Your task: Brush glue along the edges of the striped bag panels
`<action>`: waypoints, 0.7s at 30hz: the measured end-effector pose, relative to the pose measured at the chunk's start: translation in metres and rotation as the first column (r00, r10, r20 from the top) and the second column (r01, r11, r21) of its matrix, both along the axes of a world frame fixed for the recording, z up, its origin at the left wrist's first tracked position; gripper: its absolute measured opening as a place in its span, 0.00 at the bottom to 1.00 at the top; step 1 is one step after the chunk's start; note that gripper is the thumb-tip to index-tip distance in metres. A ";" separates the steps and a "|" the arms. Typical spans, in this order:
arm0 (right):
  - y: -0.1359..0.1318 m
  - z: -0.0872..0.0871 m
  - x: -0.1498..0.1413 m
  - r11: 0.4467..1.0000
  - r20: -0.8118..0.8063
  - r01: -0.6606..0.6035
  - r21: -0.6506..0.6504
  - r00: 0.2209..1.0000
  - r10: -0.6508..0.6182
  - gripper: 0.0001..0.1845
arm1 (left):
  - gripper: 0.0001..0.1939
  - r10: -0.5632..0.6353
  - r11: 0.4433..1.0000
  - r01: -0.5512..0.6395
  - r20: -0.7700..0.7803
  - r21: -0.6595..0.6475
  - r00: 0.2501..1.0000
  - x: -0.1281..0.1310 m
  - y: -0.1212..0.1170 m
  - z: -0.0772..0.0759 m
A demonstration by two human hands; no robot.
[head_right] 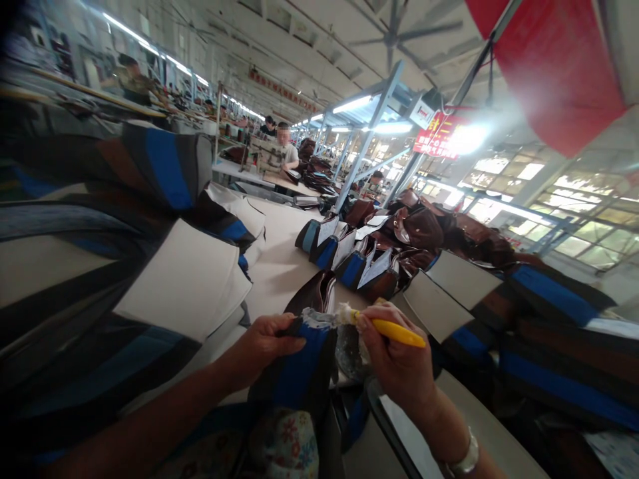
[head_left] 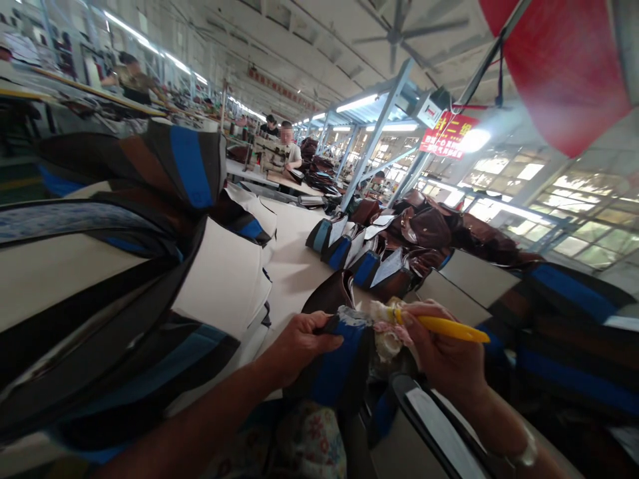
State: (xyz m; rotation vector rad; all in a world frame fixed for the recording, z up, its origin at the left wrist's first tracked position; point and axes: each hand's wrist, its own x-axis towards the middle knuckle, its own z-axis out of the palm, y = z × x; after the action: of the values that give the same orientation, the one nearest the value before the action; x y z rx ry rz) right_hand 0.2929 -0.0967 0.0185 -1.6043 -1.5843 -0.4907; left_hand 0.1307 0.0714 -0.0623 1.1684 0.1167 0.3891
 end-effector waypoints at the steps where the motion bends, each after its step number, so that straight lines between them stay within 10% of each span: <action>1: -0.001 -0.003 0.001 0.999 -0.029 0.024 0.031 0.999 -0.023 0.04 | 0.06 0.005 1.000 -0.005 -0.001 0.031 1.000 -0.001 0.000 0.000; 3: -0.002 -0.005 0.004 0.999 -0.060 0.031 0.022 0.998 -0.029 0.04 | 0.05 0.073 0.974 -0.072 0.003 0.216 0.997 -0.002 0.001 0.001; 5: -0.002 -0.002 0.006 0.999 -0.054 0.032 -0.013 0.998 -0.033 0.03 | 0.05 0.224 0.834 -0.229 0.071 0.503 0.972 -0.002 -0.001 0.002; 8: -0.005 0.016 0.002 0.990 -0.074 0.136 0.039 0.988 -0.133 0.04 | 0.07 0.411 0.398 -0.497 0.334 0.771 0.848 0.001 -0.007 -0.001; 12: -0.007 0.044 -0.021 0.983 -0.117 0.130 0.130 0.986 -0.115 0.05 | 0.08 0.326 -0.117 -0.629 0.628 0.769 0.707 0.008 -0.020 -0.005; 17: -0.003 0.049 -0.037 0.985 0.031 -0.085 -0.149 0.995 0.090 0.03 | 0.06 0.261 -0.264 -0.600 0.655 0.755 0.710 0.011 -0.030 -0.002; 21: -0.003 0.050 -0.032 0.981 0.240 0.000 -0.195 0.970 0.048 0.05 | 0.07 0.275 -0.300 -0.559 0.632 0.773 0.725 0.010 -0.031 -0.003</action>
State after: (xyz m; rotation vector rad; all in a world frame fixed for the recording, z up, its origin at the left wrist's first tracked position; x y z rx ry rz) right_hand 0.2607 -0.0997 0.0684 -1.7188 -1.8827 -0.5515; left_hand 0.1402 0.0399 -0.0652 2.7014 0.0494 1.5240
